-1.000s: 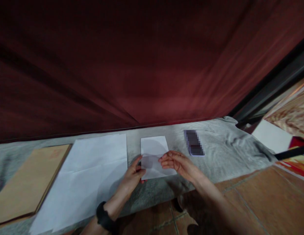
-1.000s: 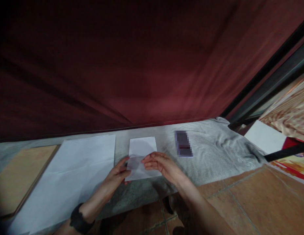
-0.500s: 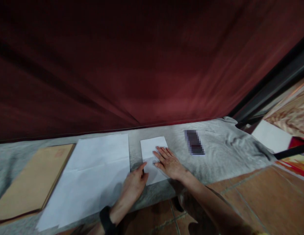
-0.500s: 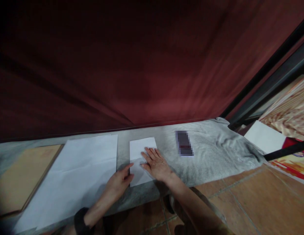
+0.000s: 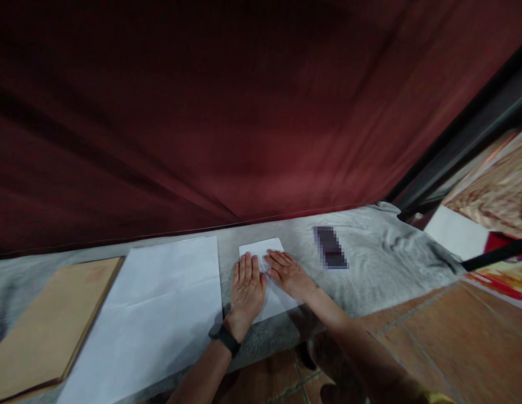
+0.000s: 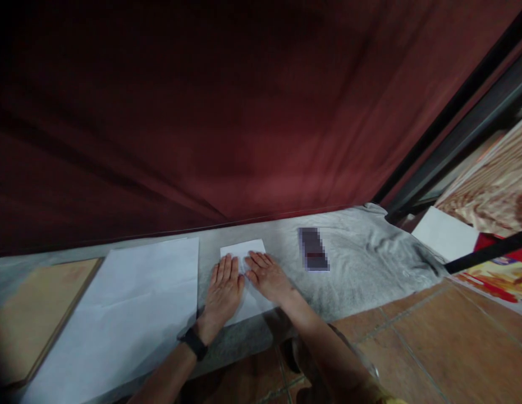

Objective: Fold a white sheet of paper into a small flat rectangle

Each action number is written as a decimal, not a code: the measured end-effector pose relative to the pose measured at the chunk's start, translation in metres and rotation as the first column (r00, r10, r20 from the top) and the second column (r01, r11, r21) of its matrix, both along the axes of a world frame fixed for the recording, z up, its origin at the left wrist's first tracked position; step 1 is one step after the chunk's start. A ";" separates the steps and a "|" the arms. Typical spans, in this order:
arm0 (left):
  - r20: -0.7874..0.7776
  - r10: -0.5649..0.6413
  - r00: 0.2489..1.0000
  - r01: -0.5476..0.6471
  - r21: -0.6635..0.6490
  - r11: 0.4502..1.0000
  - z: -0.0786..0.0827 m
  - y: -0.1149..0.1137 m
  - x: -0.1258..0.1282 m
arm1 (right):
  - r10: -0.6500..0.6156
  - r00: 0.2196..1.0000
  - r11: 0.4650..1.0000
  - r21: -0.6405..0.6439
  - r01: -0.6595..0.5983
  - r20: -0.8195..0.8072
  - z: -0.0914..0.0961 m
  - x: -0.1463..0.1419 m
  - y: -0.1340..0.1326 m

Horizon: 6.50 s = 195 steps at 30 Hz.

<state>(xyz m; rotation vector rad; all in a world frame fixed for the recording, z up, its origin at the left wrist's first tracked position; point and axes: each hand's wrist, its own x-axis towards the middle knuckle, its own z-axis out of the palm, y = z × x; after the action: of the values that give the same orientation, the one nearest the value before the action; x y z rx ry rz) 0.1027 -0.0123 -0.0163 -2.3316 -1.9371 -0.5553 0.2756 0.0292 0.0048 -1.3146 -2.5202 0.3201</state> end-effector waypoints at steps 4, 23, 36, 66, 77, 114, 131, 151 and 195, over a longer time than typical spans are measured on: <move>-0.004 -0.005 1.000 0.005 0.014 1.000 -0.002 0.000 -0.003 | -0.063 0.997 0.998 0.030 0.062 0.042 -0.001 -0.007 0.013; 0.009 -0.058 0.998 0.057 0.087 0.995 -0.006 -0.021 -0.013 | -0.281 0.959 0.956 0.094 0.277 0.024 0.000 -0.023 0.013; -0.057 -0.038 0.998 0.039 0.025 0.999 -0.003 -0.028 -0.021 | -0.141 0.988 0.977 0.168 0.130 0.056 -0.017 0.000 -0.036; -0.161 -0.388 0.908 0.358 -0.184 0.915 0.039 -0.062 -0.025 | 0.043 0.997 0.996 0.069 -0.047 0.070 -0.003 0.014 -0.040; -0.104 -0.407 0.907 0.387 -0.170 0.906 0.032 -0.062 -0.029 | -0.050 0.991 0.995 0.095 0.038 0.127 -0.007 0.041 -0.034; 0.158 -0.221 0.962 0.255 -0.244 0.936 0.038 -0.041 -0.051 | 0.103 0.985 0.962 -0.238 -0.134 -0.137 0.027 0.063 -0.032; 0.480 0.204 0.853 0.001 -0.393 0.920 0.050 -0.017 -0.051 | -0.257 0.901 0.913 -0.393 0.108 -0.349 0.013 0.050 -0.014; 0.484 0.348 0.803 -0.166 -0.378 0.911 0.046 0.006 -0.038 | -0.480 0.866 0.827 -0.257 0.499 0.138 0.021 0.017 0.002; 0.097 0.033 0.995 -0.030 -0.037 0.999 0.038 -0.010 -0.019 | -0.535 0.796 0.803 -0.125 0.583 0.283 0.033 -0.003 0.003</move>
<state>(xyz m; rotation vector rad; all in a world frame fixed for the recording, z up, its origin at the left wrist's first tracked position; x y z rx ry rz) 0.0835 -0.0227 0.0213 -2.3320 -2.0380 -0.6496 0.2724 0.0324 0.0377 -2.2247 -2.1529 0.3089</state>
